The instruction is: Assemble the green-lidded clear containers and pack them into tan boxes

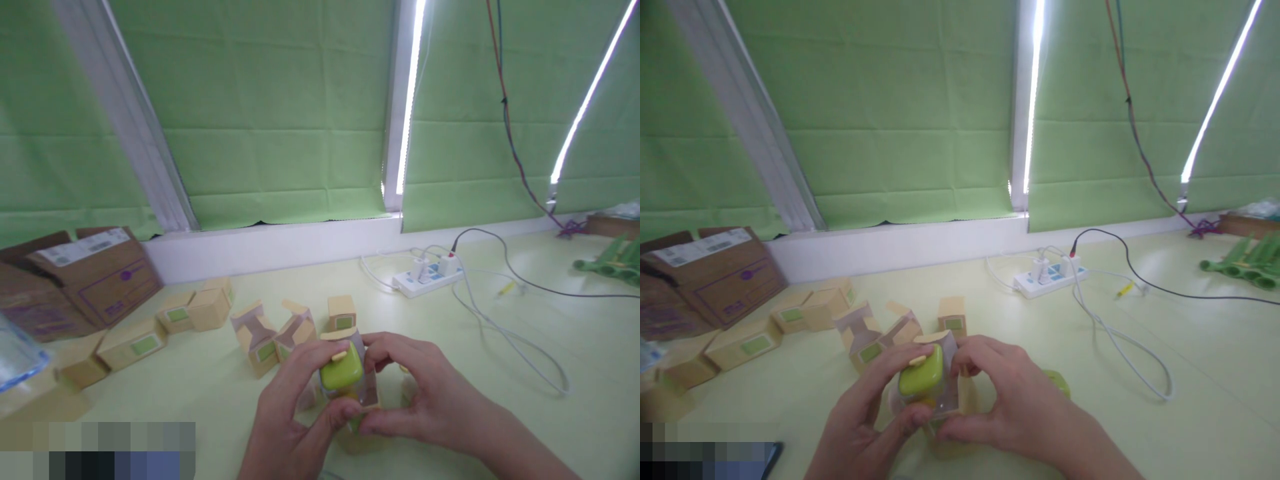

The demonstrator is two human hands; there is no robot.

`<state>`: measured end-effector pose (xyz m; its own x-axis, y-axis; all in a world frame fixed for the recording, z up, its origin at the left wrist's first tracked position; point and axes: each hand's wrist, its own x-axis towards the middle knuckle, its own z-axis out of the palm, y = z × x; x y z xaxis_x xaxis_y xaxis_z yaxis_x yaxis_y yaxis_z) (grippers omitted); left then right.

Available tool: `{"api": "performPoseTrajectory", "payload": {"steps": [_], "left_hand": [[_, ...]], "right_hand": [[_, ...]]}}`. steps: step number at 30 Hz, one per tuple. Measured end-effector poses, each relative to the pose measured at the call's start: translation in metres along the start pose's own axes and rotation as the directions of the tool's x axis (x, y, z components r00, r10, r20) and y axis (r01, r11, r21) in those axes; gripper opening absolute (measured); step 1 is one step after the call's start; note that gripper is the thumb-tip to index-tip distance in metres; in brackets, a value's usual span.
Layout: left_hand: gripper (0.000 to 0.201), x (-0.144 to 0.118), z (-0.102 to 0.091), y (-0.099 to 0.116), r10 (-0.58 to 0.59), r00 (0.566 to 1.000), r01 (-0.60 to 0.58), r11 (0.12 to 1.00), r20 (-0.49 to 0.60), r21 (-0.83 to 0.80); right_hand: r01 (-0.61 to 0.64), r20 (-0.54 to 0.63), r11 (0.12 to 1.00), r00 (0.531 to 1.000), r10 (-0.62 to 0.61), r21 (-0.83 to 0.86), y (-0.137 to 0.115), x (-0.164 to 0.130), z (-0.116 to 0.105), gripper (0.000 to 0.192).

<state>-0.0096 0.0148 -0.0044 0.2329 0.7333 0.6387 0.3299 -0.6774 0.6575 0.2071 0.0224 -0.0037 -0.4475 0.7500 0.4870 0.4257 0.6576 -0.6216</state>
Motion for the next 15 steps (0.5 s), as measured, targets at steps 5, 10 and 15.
{"api": "performPoseTrajectory", "payload": {"steps": [5,10,15], "left_hand": [[0.038,0.0026,-0.0007,-0.0023,0.018,0.997,-0.022,0.998,0.073,0.058],[0.038,0.0019,0.0002,-0.0008,-0.023,0.996,0.014,0.995,0.087,0.098],[0.035,-0.0036,0.0038,-0.0055,-0.054,0.998,0.046,0.982,0.039,0.185]], "right_hand": [[-0.011,-0.004,1.0,1.0,0.011,0.012,-0.0001,0.0009,0.0006,0.039],[-0.049,-0.013,0.998,0.999,0.05,0.048,0.0004,0.0034,0.0027,0.039],[-0.088,-0.004,0.967,0.996,0.091,0.238,0.0028,0.0047,0.0066,0.047]]}}
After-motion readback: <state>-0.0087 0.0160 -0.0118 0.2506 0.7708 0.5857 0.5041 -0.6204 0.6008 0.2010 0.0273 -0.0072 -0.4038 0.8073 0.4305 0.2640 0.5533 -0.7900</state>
